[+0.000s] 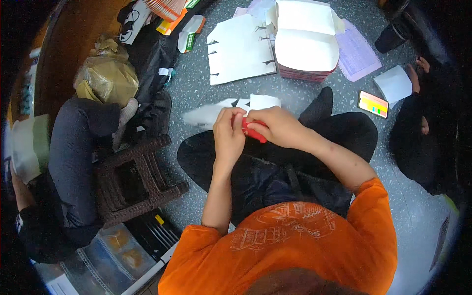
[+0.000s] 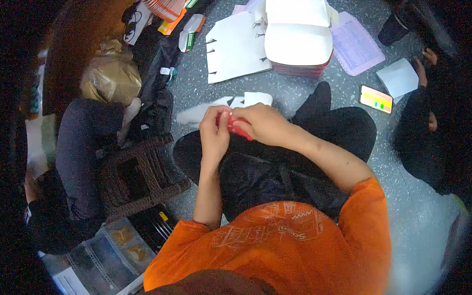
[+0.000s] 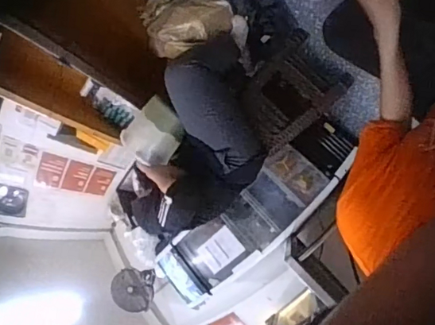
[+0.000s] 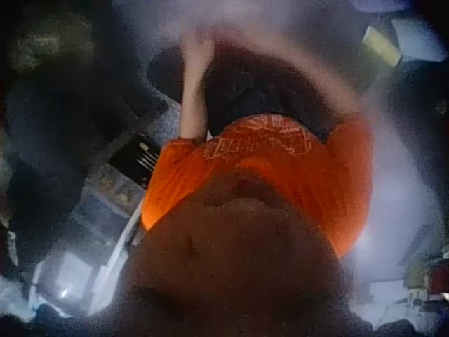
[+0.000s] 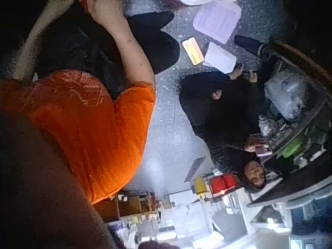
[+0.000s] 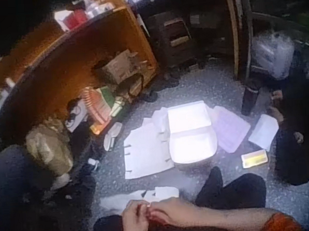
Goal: The person sits on the floor and assembles small white cardboard boxes by folding the flaps and inserting a red rectangular item inside. The person repeatedly picks up flat box pieces, folds them into shape, places the red item inside, and closes the box.
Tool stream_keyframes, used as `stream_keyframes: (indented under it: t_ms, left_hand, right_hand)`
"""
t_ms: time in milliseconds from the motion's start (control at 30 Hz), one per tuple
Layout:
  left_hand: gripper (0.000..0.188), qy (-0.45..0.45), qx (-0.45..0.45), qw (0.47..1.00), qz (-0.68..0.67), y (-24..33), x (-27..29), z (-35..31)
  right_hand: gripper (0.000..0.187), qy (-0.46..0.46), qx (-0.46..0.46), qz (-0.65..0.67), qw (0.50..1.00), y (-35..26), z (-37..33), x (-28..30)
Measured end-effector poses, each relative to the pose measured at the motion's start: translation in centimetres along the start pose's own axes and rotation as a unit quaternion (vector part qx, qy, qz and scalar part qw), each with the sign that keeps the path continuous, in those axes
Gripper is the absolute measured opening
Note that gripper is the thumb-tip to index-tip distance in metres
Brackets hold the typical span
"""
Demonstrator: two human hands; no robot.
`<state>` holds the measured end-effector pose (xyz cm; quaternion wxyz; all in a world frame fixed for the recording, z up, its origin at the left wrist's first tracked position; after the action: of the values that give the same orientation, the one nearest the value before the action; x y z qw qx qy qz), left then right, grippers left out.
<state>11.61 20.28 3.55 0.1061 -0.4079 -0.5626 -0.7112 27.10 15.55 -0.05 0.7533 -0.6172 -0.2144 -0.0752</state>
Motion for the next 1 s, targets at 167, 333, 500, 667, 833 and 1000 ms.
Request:
stream_keyframes:
  t_ms: [167, 333, 500, 667, 833, 1000]
  left_hand:
    - [0.037, 0.105, -0.186, 0.975, 0.06, 3.8, -0.1, -1.7]
    - [0.107, 0.086, -0.069, 0.994, 0.007, 1.9, -1.7, -1.6]
    - [0.099, 0.069, -0.063, 0.995, 0.027, 0.7, -1.9, -1.7]
    - [0.088, 0.055, -0.12, 0.989, 0.073, 1.6, -1.0, -2.4]
    - [0.084, 0.048, -0.16, 0.982, 0.086, 2.0, -0.8, -3.2]
    - [0.086, 0.0, -0.093, 0.994, 0.049, 1.1, -1.0, -4.1]
  right_hand:
    - [0.018, 0.076, -0.187, 0.169, 0.965, -1.1, 0.8, 3.0]
    - [0.037, 0.076, -0.101, 0.261, 0.957, 1.6, 1.1, 2.1]
    - [0.038, -0.013, -0.136, 0.355, 0.925, 1.2, 1.1, 0.9]
    - [0.04, -0.108, -0.159, 0.455, 0.869, 2.0, 1.0, -0.3]
    - [0.045, -0.118, -0.15, 0.455, 0.87, 0.7, 0.6, -0.5]
    - [0.051, -0.128, -0.132, 0.434, 0.882, 0.5, 0.6, -0.3]
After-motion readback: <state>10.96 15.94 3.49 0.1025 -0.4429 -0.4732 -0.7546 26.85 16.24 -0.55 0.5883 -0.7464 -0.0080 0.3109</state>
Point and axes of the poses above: each hand's wrist, its own z-axis towards the middle knuckle, its own x-axis out of the back of the hand, y = z × x, the point moved 4 cm from there along z, towards the middle knuckle, and after that the axes turned 4 degrees about -y, right-handed, at the moved point
